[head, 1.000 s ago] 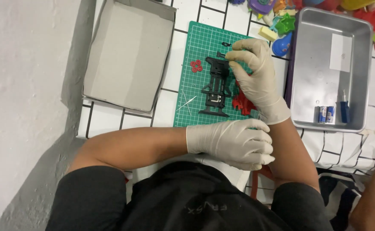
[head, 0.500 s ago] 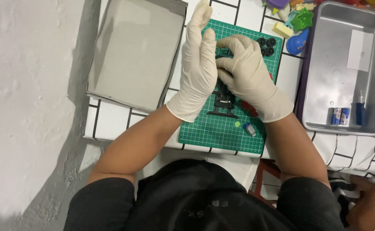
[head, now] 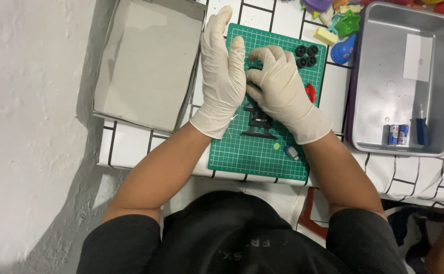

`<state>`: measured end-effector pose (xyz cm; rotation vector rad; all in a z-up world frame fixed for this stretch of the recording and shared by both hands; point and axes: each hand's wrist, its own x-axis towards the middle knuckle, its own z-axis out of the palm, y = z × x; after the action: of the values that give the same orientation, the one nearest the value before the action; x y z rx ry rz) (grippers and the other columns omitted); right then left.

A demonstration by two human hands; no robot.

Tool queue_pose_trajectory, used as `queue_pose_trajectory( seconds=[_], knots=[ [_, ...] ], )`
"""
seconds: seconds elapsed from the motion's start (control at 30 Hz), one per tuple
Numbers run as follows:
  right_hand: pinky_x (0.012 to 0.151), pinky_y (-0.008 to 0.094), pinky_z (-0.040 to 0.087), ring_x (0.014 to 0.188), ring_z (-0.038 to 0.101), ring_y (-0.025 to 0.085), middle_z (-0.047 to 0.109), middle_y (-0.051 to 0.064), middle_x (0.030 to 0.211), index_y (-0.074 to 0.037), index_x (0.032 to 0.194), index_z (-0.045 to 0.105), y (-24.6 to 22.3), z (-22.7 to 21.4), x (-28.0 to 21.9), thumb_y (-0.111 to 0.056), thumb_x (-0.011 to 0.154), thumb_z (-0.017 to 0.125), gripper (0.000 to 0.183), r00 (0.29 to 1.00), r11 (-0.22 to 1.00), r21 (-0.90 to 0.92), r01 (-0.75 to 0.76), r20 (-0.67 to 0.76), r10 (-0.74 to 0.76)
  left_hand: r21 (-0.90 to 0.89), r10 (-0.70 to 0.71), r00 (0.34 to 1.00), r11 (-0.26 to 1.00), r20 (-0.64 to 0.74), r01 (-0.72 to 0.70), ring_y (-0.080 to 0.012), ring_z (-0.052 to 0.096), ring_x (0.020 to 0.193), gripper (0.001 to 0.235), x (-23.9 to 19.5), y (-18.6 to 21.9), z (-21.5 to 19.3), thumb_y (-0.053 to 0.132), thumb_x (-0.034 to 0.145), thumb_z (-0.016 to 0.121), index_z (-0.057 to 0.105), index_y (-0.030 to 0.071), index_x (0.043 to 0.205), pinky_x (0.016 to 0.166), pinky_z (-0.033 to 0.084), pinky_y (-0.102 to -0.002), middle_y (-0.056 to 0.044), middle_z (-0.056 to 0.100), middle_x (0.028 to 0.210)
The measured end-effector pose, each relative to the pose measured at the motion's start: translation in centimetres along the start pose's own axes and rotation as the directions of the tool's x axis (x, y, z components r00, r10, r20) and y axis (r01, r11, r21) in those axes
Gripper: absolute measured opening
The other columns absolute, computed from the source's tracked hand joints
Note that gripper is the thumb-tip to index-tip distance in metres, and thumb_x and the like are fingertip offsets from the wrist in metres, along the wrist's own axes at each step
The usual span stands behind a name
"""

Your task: Assembling a mini 4WD toy car by installing internal components like gears and the motor into the chassis frame.

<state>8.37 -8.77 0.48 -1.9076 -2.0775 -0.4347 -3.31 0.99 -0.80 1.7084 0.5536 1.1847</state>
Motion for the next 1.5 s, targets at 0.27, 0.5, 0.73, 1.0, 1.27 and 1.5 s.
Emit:
queue_pose_trajectory(
  seconds=[0.27,0.5,0.73,1.0,1.27,1.5],
  knots=[
    [0.077,0.050,0.044,0.107,0.055,0.037,0.059,0.014,0.121,-0.008,0.102,0.070,0.1,0.3,-0.2,-0.021,0.093,0.079,0.018,1.000,0.997,0.071,-0.006,0.005,0.006,0.131,-0.016,1.000,0.991,0.004,0.016,-0.0315,0.030,0.164,0.048,0.0,-1.5,0.3,0.040,0.117,0.030,0.037,0.015,0.157,0.141,0.004,-0.058,-0.007,0.046,0.164],
    [0.089,0.039,0.051,0.095,0.063,0.025,0.071,0.008,0.101,-0.005,0.099,0.069,1.6,-3.4,-0.8,0.005,0.095,0.080,0.016,0.939,0.778,0.552,-0.300,0.027,0.343,0.246,0.265,0.954,0.924,0.144,-0.293,-0.0277,0.064,0.103,0.023,1.0,1.2,0.0,0.025,0.104,0.048,0.066,0.013,0.104,0.117,0.029,-0.064,-0.005,0.066,0.101],
    [0.092,0.027,0.056,0.098,0.065,0.015,0.071,0.006,0.104,-0.004,0.111,0.069,0.7,-4.5,-2.1,0.001,0.101,0.075,0.013,0.827,0.477,0.799,-0.367,0.045,0.561,0.152,0.338,0.893,0.907,0.296,-0.393,-0.0265,0.062,0.101,0.004,0.6,0.1,1.1,0.013,0.097,0.065,0.067,0.011,0.100,0.115,0.030,-0.062,-0.005,0.066,0.098],
    [0.089,0.036,0.055,0.097,0.065,0.025,0.070,0.013,0.108,-0.002,0.116,0.069,1.4,-4.5,-2.9,0.005,0.099,0.079,0.021,0.941,0.758,0.629,-0.173,-0.121,0.315,0.000,0.341,0.884,0.933,0.319,-0.359,-0.0219,0.053,0.088,0.012,1.1,1.1,0.7,0.005,0.097,0.057,0.058,0.010,0.086,0.091,0.040,-0.040,0.000,0.060,0.085],
    [0.094,0.041,0.048,0.104,0.060,0.029,0.067,0.011,0.109,-0.004,0.110,0.071,4.1,-4.8,-4.1,0.004,0.097,0.081,0.019,0.942,0.808,0.533,-0.252,-0.056,0.330,0.108,0.383,0.818,0.878,0.429,-0.467,-0.0291,0.058,0.098,0.027,1.5,-0.2,0.7,0.025,0.104,0.053,0.068,0.004,0.110,0.092,0.042,-0.045,-0.008,0.068,0.102],
    [0.105,0.053,0.038,0.121,0.044,0.036,0.049,0.012,0.123,-0.011,0.104,0.077,7.3,-1.9,-6.3,-0.009,0.094,0.086,0.014,0.933,0.854,0.388,-0.346,0.044,0.358,0.473,0.186,0.749,0.673,0.636,-0.569,-0.0307,0.054,0.110,0.047,0.5,-2.7,1.2,0.041,0.084,0.077,0.066,0.010,0.118,0.110,0.034,-0.060,-0.002,0.067,0.115]
  ],
)
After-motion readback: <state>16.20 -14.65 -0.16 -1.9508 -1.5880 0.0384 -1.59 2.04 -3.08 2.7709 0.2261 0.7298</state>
